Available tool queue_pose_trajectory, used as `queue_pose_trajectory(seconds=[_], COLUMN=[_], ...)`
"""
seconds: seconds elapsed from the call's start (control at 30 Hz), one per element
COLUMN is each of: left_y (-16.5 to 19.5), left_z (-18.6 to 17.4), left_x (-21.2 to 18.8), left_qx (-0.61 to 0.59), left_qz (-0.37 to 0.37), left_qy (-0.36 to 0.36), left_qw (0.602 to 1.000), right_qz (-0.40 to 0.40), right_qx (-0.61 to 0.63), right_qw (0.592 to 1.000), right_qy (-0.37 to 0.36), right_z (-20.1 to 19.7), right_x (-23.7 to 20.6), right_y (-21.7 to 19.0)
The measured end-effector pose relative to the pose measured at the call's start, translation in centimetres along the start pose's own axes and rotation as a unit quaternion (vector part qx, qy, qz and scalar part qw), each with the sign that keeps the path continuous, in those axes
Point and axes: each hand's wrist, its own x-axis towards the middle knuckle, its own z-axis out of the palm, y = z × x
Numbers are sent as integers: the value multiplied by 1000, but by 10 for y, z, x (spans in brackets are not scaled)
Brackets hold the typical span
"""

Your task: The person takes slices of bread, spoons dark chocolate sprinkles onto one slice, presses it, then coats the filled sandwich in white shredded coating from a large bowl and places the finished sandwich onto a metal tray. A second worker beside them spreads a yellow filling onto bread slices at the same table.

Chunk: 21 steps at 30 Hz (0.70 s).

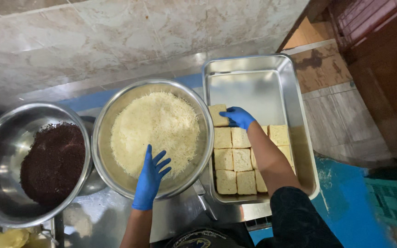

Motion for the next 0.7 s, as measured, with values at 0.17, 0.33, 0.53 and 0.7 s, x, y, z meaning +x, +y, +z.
queue_pose_trajectory(seconds=[0.17, 0.33, 0.53, 0.7], left_y=[1, 3, 0, 2], left_z=[6, 3, -9, -21], left_x=[4, 3, -3, -7], left_qx=[19, -8, -24, -59], left_qz=[21, 14, 18, 22], left_qy=[-23, -19, -2, 10], left_qw=[999, 1000, 1000, 998], right_qz=[60, -94, -179, -182], right_qx=[-199, -330, -400, -529], right_qw=[978, 939, 897, 829], right_qy=[8, 36, 63, -4], right_z=[-12, -20, 0, 27], right_x=[1, 9, 20, 12], right_y=[-4, -17, -35, -42])
